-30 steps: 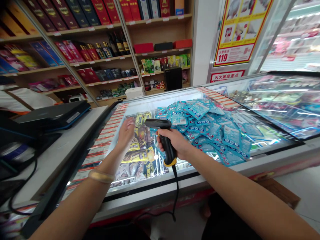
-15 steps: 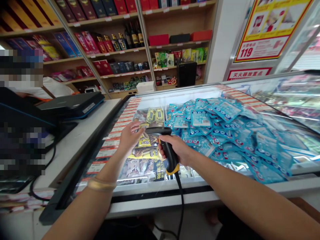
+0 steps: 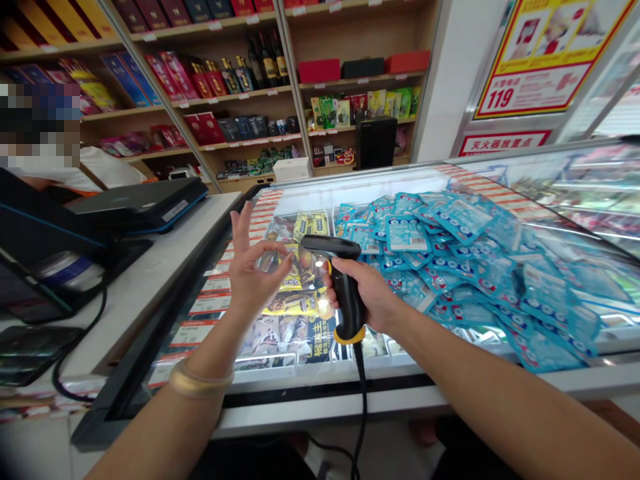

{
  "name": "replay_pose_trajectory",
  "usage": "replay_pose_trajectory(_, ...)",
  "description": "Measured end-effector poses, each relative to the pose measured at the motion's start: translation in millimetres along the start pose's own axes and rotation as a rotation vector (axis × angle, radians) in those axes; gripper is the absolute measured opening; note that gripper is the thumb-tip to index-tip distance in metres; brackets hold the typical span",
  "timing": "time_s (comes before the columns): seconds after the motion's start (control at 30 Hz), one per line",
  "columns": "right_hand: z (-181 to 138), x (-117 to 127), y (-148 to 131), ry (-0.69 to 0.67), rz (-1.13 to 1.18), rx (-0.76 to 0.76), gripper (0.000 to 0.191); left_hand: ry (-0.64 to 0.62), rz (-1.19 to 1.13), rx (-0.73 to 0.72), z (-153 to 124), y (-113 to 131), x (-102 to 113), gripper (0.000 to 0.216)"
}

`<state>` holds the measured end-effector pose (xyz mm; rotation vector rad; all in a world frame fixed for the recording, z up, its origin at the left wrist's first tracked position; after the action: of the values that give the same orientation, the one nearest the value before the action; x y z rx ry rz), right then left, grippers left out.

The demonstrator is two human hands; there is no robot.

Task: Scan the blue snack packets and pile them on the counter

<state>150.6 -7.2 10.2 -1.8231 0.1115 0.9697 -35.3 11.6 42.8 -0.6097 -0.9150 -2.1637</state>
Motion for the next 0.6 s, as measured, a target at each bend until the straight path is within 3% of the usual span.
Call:
replay_pose_trajectory(0.23, 4, 5, 1, 0.001, 0.000, -0.004, 0.020, -0.011, 0.086, -0.302, -8, 15, -7, 0.009)
replay_pose_trajectory(0.6, 5, 5, 2, 0.008, 0.008, -0.020, 0.018, -0.057, 0.064, -0.282, -10, 12, -16, 0.007)
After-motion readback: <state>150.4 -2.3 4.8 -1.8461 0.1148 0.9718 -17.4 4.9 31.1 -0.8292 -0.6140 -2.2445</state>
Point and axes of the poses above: each hand's wrist, its own z-axis towards the middle knuckle, its own x-axis out of the back of the hand, y = z × x, the point moved 3 cm from there along z, towards the middle knuckle, and after that the axes turned 10 degrees about -y, right-handed, at the moved point
